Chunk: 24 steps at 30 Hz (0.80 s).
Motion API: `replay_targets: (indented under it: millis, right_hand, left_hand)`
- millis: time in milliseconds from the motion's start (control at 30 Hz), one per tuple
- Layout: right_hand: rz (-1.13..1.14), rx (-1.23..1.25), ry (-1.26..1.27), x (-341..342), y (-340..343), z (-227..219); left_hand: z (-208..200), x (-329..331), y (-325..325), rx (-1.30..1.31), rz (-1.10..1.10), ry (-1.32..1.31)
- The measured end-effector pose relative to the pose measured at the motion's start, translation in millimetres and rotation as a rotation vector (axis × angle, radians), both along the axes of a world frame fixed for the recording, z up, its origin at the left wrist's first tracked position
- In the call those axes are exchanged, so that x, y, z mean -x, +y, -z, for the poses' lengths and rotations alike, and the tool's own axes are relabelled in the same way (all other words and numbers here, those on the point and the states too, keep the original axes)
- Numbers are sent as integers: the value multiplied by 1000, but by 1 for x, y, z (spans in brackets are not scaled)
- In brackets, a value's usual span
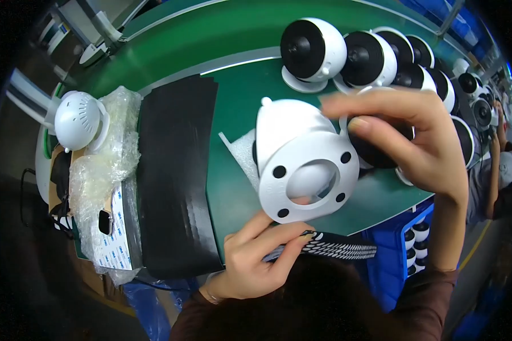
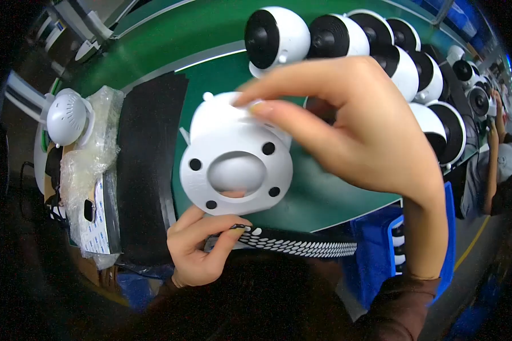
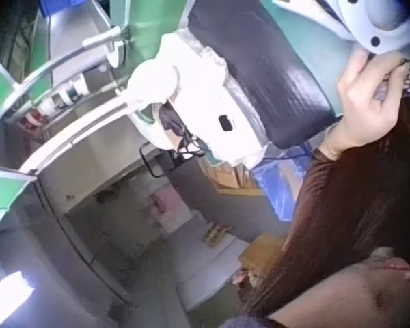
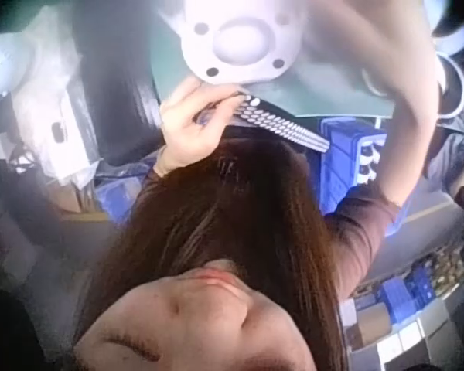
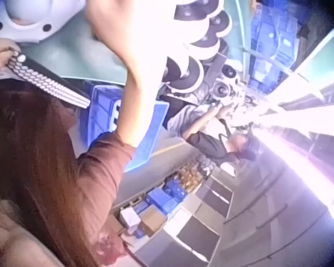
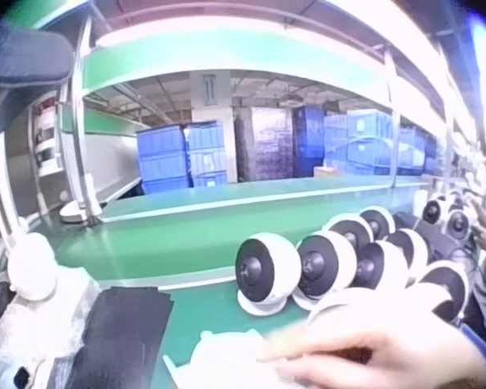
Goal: Applying adhesive pads to the base and internal components of security camera housings on a factory assembly line.
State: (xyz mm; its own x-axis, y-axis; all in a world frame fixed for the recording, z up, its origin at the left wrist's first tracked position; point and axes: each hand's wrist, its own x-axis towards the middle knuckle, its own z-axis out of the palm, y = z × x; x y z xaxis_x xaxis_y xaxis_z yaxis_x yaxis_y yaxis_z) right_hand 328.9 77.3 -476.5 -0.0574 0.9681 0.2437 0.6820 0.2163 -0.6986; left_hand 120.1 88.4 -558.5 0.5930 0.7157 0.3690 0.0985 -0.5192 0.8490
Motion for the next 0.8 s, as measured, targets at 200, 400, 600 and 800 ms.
replay_targets:
  millis: [200,400,600,800]
  right_hand:
    - [-616,258,-684,48,70,-38]
    - [-344,322,-322,30,158,-79]
    - [-30,-425,-784,87,286,-13]
    - [113,-441,-921,44,337,83]
  left_hand:
    - [6,17,7,41,44,-30]
    - [21,52,16,316,-159,-127]
    - [16,62,26,351,53,-87]
    - [29,64,31,306,180,-151]
